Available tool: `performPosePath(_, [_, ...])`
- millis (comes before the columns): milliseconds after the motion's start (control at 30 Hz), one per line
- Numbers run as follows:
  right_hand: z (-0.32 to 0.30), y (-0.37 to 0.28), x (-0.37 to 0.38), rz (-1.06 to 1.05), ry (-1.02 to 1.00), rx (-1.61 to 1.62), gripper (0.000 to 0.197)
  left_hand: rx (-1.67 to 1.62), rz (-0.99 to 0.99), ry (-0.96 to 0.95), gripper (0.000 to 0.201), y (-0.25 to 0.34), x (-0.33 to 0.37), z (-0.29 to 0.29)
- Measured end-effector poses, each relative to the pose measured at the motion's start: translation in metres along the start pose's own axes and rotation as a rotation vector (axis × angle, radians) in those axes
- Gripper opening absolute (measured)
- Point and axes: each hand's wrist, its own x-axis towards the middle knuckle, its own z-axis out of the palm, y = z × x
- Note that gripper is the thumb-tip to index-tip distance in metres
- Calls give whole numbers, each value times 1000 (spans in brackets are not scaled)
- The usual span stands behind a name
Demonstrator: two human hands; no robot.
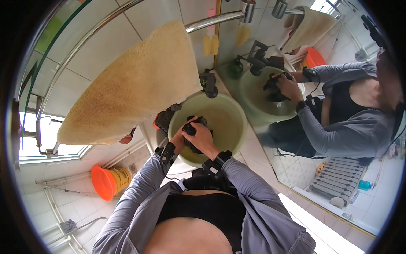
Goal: Hand-washing a black garment in a washbasin.
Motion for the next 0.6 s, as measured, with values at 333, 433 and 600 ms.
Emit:
performPosePath(333, [-16, 47, 22, 143, 263, 31, 36, 404, 410, 40, 38, -36, 1, 14])
performPosePath(433, [-30, 63, 31, 231, 184, -9, 40, 406, 466, -62, 41, -16, -18, 7])
performPosePath(600, [-45, 65, 37, 239, 145, -238, 38, -139, -152, 431, 49, -2, -8, -2])
